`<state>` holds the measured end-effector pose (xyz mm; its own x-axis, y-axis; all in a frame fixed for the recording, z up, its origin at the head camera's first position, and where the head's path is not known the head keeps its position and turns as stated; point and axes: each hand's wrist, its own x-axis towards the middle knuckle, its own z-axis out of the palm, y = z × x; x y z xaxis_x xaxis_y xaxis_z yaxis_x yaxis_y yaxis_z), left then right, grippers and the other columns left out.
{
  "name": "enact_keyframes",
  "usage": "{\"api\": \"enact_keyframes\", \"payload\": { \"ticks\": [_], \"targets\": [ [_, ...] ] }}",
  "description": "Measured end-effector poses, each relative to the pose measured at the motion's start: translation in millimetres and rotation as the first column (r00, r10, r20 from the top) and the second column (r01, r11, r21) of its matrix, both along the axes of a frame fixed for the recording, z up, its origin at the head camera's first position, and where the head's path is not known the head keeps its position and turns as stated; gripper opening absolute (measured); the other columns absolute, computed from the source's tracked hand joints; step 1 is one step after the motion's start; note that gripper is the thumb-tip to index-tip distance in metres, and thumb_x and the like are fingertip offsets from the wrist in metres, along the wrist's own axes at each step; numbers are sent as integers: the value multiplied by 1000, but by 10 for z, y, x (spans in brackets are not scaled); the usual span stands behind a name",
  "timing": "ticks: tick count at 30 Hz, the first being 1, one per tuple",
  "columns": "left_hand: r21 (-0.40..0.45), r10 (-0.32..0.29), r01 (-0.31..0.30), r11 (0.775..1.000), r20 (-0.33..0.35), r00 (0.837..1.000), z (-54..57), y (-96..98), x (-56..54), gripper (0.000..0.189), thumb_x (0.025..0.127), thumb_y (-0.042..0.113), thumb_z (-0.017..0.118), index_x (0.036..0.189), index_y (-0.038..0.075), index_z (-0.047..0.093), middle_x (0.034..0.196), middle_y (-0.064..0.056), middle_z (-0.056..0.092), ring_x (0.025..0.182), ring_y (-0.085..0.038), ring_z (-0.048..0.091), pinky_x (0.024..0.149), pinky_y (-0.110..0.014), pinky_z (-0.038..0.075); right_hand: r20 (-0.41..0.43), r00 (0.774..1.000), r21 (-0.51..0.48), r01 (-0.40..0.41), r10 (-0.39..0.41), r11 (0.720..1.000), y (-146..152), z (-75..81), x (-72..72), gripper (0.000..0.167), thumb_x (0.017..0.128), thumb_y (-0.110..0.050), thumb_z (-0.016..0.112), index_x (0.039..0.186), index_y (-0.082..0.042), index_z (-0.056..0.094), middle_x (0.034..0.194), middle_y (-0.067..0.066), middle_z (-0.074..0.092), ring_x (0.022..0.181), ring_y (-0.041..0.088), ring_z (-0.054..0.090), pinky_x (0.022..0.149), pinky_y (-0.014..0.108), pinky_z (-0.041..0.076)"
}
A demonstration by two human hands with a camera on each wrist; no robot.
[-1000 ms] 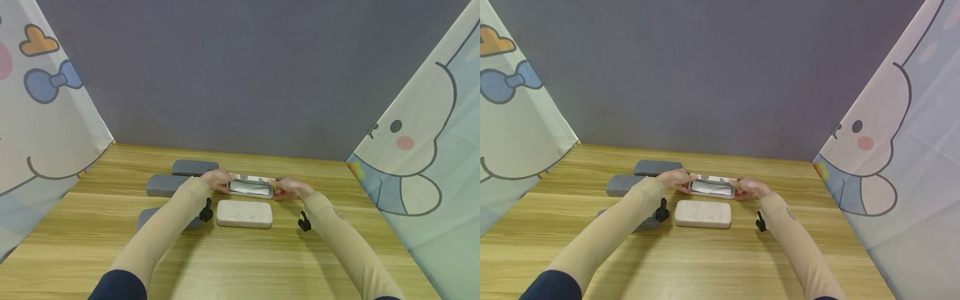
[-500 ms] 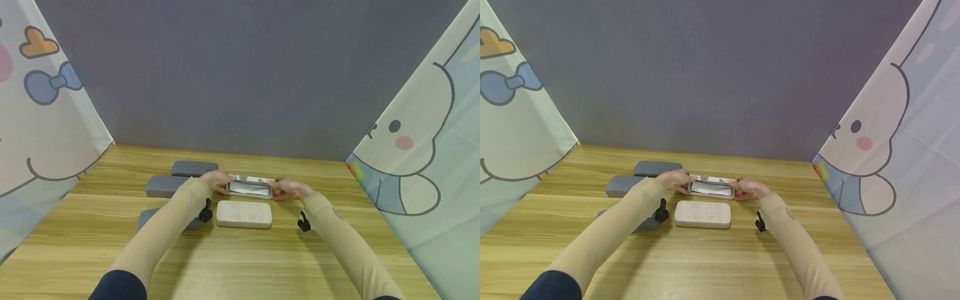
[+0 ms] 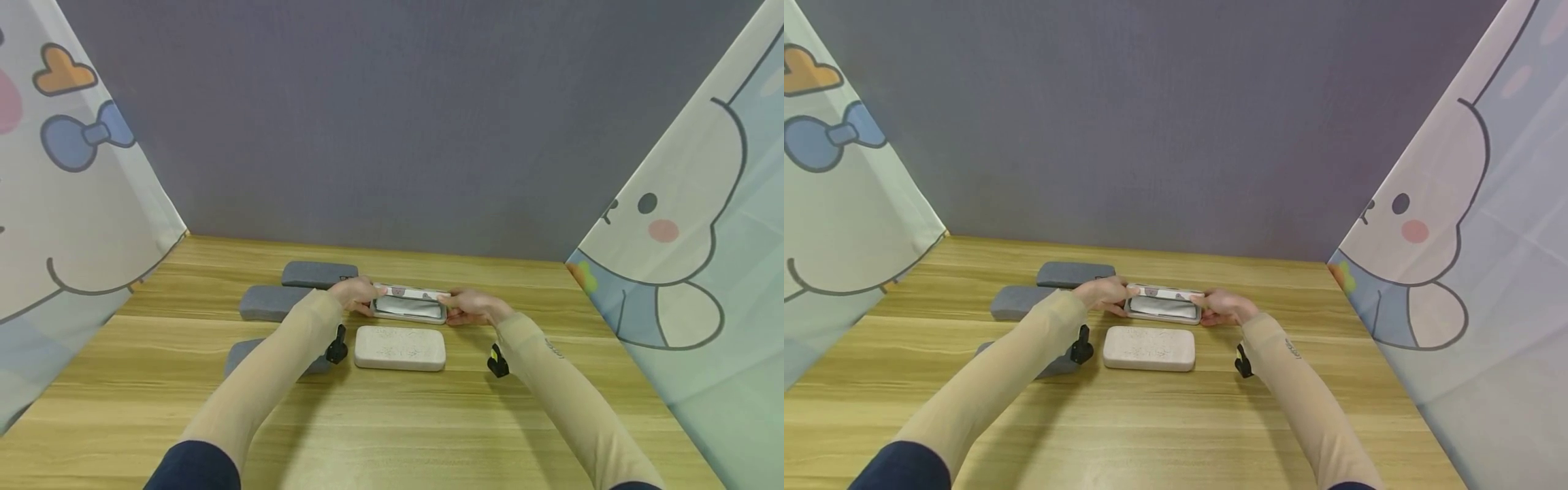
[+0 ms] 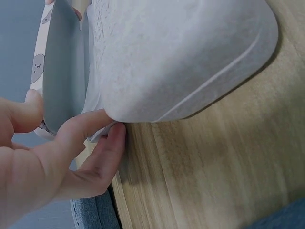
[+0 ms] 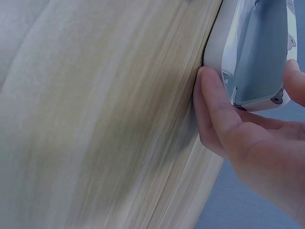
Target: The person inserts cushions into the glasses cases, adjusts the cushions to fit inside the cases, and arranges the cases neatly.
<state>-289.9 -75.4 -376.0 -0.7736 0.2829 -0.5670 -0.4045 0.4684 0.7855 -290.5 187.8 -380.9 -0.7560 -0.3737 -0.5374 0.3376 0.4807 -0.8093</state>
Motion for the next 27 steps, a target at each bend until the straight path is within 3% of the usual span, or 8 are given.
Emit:
{"api": "enact_keyframes", "payload": {
  "ticks": [6, 13, 22, 27],
  "targets": [
    [9, -2, 3, 1000, -11, 1000, -18, -5, 6, 71, 103, 27, 43, 152, -3, 2, 160, -22, 4, 147, -36, 18, 108, -42, 42, -14, 1000, 11, 12, -12, 1000, -4, -22, 5, 67, 103, -24, 45, 150, 8, 10, 100, 8, 53, 86, 14, 57, 98, 38, 50],
    [15, 0, 1, 1000, -27, 1000, -25, -5, 21, 71, 103, 26, 44, 152, -5, 2, 159, -24, 5, 143, -38, 27, 109, -43, 40, -19, 999, 20, 29, -29, 999, -7, -44, -2, 71, 103, -22, 45, 151, 7, 2, 106, 10, 52, 88, 15, 56, 99, 38, 50],
    [2, -7, 7, 1000, -40, 999, -35, -6, 34, 70, 102, 25, 46, 151, -7, 8, 158, -24, 13, 143, -37, 28, 108, -43, 42, -34, 999, 40, 25, -24, 999, 6, -53, 15, 70, 103, -22, 44, 152, 5, 3, 137, 27, 40, 101, 19, 56, 100, 38, 49],
    [1, -6, 6, 1000, -53, 999, -42, -6, 35, 70, 102, 24, 47, 151, -7, 9, 158, -24, 15, 143, -37, 28, 108, -44, 41, -34, 999, 43, 23, -22, 999, 10, -61, 17, 70, 102, -22, 46, 152, 5, 4, 140, 28, 38, 99, 18, 57, 99, 37, 50]
  ]
}}
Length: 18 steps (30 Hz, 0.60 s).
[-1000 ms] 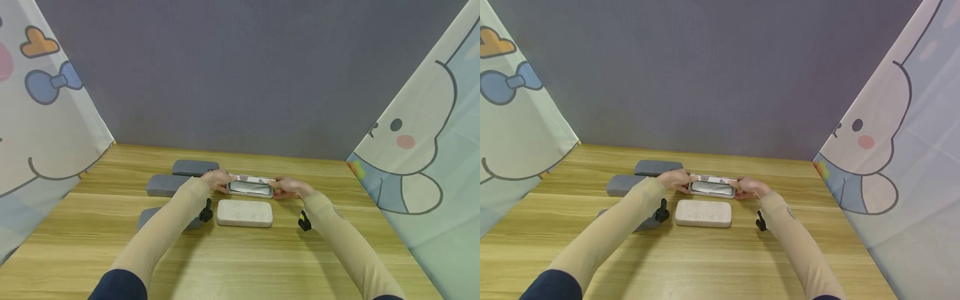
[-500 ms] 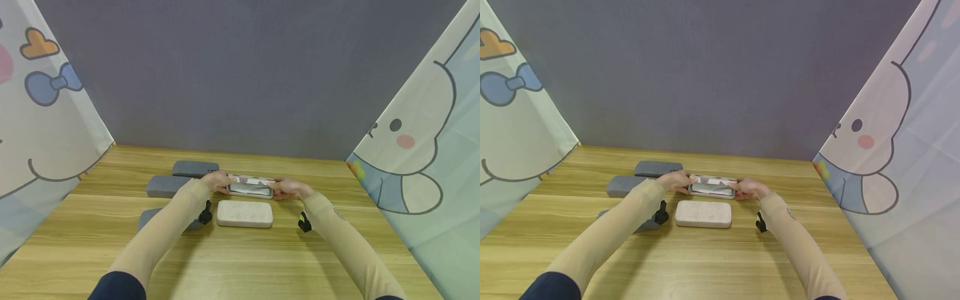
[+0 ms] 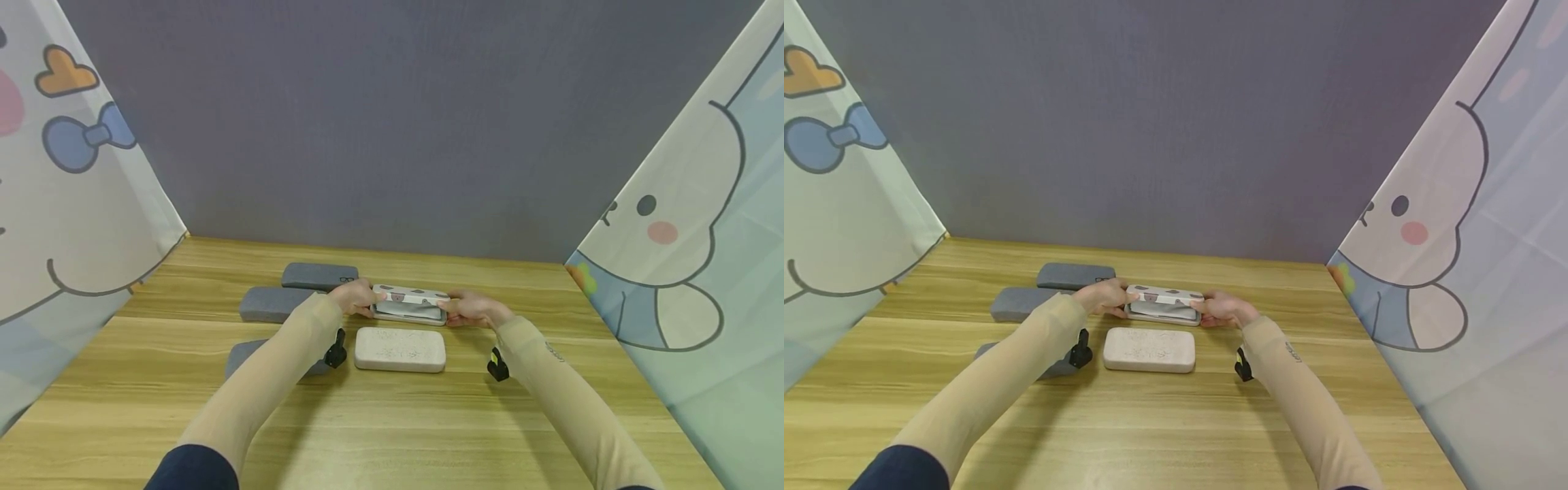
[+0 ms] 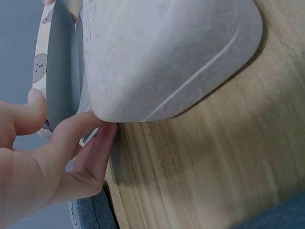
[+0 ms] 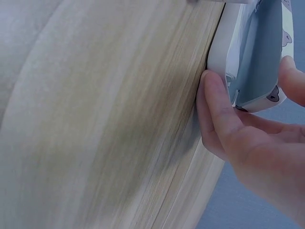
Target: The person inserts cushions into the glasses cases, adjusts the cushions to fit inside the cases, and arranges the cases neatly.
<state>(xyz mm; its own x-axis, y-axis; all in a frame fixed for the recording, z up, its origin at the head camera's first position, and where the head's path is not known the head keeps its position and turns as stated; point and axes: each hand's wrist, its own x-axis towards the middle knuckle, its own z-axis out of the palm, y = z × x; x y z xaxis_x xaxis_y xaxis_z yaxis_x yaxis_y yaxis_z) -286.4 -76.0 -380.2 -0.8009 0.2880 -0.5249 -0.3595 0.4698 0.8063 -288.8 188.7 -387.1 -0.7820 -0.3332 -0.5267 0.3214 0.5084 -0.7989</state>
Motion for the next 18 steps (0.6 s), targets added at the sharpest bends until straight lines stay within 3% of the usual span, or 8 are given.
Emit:
{"api": "enact_keyframes", "payload": {
  "ticks": [11, 16, 18],
  "targets": [
    [1, 4, -4, 1000, -15, 1000, 4, 15, 7, 68, 101, 17, 48, 151, -6, 8, 159, -23, 10, 143, -37, 28, 110, -45, 40, -23, 1000, 30, 1, 0, 1000, -5, 10, 8, 71, 100, -20, 51, 152, 4, 10, 110, 12, 57, 84, 10, 60, 85, 26, 54],
    [-40, -4, 2, 999, -47, 999, -25, 18, 41, 69, 100, 17, 50, 150, -8, 10, 157, -26, 14, 134, -39, 42, 115, -54, 28, -88, 996, 99, -6, 15, 995, -50, -13, 42, 70, 99, -18, 54, 150, 8, 14, 130, 25, 49, 92, 14, 60, 91, 30, 53],
    [-58, 0, -4, 998, -76, 997, -47, 24, 58, 67, 99, 15, 53, 149, -9, 14, 156, -27, 18, 131, -39, 46, 113, -53, 31, -133, 991, 132, -3, 21, 991, -77, -33, 68, 69, 98, -16, 56, 148, 10, 17, 139, 30, 41, 93, 16, 60, 91, 32, 53]
  ]
}}
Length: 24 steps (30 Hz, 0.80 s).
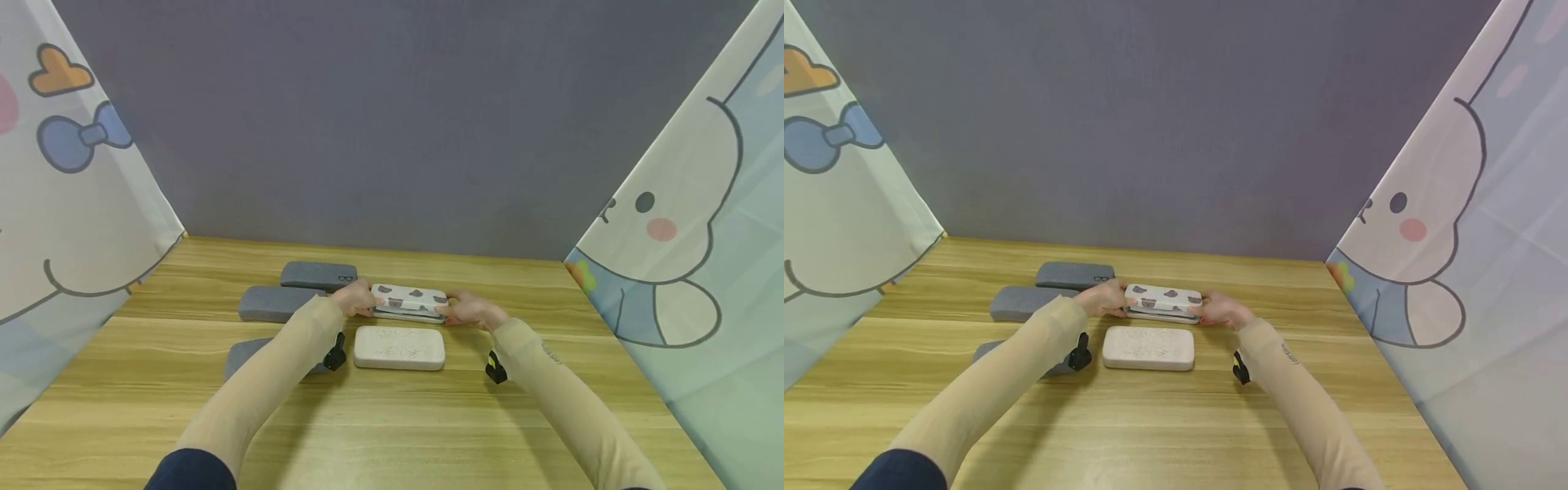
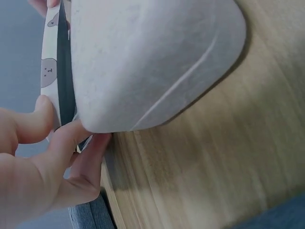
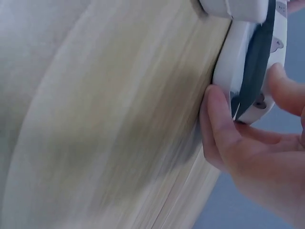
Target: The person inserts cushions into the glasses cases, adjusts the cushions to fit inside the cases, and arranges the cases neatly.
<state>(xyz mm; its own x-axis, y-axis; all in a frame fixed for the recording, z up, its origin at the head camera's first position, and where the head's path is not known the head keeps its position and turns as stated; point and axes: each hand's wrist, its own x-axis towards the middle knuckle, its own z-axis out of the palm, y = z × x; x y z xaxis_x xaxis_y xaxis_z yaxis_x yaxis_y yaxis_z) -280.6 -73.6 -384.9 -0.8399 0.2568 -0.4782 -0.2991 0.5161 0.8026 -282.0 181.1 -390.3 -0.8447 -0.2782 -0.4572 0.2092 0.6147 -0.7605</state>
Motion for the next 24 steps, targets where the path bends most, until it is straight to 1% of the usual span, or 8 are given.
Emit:
{"api": "enact_keyframes", "payload": {
  "ticks": [3, 6, 8, 10, 15, 19, 21, 24],
  "targets": [
    [-77, 15, -20, 997, -61, 998, -19, 29, 29, 58, 97, 10, 56, 144, -11, 28, 149, -28, 32, 120, -35, 56, 107, -48, 42, -99, 995, 76, -7, 15, 997, -48, -33, 49, 63, 97, -15, 56, 144, 13, 26, 140, 32, 40, 88, 17, 60, 86, 31, 54],
    [-171, 32, -52, 984, -120, 992, -20, 73, 41, 40, 94, 6, 59, 130, -11, 48, 134, -26, 51, 94, -26, 65, 89, -36, 53, -179, 983, 165, 1, 29, 986, -90, -46, 102, 56, 98, -15, 54, 142, 11, 33, 135, 29, 48, 83, 15, 60, 79, 29, 53],
    [-221, 33, -63, 973, -137, 990, -10, 99, 41, 30, 93, 5, 60, 120, -9, 57, 124, -23, 58, 76, -20, 61, 75, -30, 51, -199, 979, 193, 6, 33, 981, -109, -36, 130, 54, 99, -15, 53, 142, 11, 33, 133, 27, 50, 82, 15, 60, 78, 29, 52],
    [-243, 29, -63, 968, -141, 990, -4, 113, 41, 21, 93, 5, 61, 110, -8, 61, 119, -21, 61, 67, -16, 55, 68, -27, 46, -194, 980, 207, 6, 35, 978, -119, -25, 147, 54, 100, -16, 51, 144, 9, 32, 126, 23, 55, 79, 14, 58, 76, 27, 50],
    [-275, 0, -39, 961, -139, 990, 1, 111, 31, 21, 93, 6, 60, 109, -7, 63, 117, -21, 63, 71, -17, 56, 69, -28, 47, -180, 983, 201, 3, 33, 980, -136, -18, 146, 54, 100, -15, 50, 144, 10, 30, 112, 18, 59, 73, 12, 54, 70, 25, 48],
    [-274, -2, -38, 961, -142, 990, 14, 109, 10, 30, 93, 6, 59, 119, -9, 59, 119, -22, 62, 79, -20, 58, 72, -31, 50, -175, 984, 195, 19, 16, 981, -152, 2, 127, 56, 100, -16, 50, 145, 11, 29, 127, 25, 55, 81, 15, 58, 77, 27, 51],
    [-268, 7, -49, 962, -157, 988, 16, 103, 9, 36, 92, 6, 59, 125, -9, 56, 123, -22, 60, 78, -20, 58, 73, -31, 52, -171, 985, 197, 24, 10, 980, -158, 14, 121, 56, 100, -17, 49, 145, 11, 29, 129, 26, 54, 86, 18, 60, 81, 30, 52],
    [-262, 4, -55, 964, -192, 981, 4, 82, 30, 42, 92, 8, 61, 130, -8, 52, 130, -23, 56, 77, -19, 58, 71, -30, 53, -163, 987, 197, 33, 0, 980, -157, 29, 116, 57, 100, -18, 50, 144, 10, 30, 125, 25, 57, 91, 22, 63, 86, 34, 52]
  ]
}}
